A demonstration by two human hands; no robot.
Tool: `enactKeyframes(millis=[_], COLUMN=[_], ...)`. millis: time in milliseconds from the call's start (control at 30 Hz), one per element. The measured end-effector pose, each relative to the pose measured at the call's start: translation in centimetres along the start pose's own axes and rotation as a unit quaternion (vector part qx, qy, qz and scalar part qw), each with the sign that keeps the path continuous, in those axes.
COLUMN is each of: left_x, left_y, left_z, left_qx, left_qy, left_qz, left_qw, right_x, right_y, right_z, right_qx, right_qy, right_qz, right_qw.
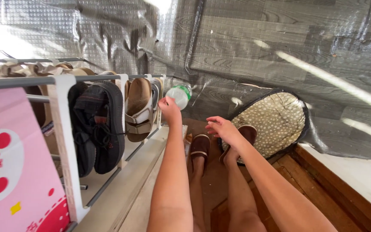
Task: Sweep the floor in a narrow hallway or entryway using a small broom and dustpan.
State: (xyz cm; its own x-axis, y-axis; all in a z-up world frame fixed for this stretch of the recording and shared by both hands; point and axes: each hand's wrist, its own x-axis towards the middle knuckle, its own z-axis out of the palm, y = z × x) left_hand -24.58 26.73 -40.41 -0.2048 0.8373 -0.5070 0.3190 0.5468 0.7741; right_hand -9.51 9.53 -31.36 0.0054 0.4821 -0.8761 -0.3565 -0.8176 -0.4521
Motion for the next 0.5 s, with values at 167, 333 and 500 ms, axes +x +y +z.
enactKeyframes(millis=[167, 333, 500], left_x=[3.1, 1.3, -0.9], left_y=[-3.8, 1.4, 5.0], left_z=[0.3, -1.6, -1.6], left_qx=[-0.062, -0.053, -0.022], left_qy=[-0.020, -0.058, -0.084], left_qz=[-0.012, -0.091, -0.072], left_qw=[0.998, 0.993, 0.994], right_x=[-1.0, -2.9, -6.9], right_y=[0.7, 2.0, 3.1], right_z=[-2.0, -3.6, -4.6], right_qx=[-0.008, 0.002, 0.080], right_qy=[0.010, 0.032, 0.069], right_qz=[0.001, 0.004, -0.017], right_qw=[1.000, 0.999, 0.994])
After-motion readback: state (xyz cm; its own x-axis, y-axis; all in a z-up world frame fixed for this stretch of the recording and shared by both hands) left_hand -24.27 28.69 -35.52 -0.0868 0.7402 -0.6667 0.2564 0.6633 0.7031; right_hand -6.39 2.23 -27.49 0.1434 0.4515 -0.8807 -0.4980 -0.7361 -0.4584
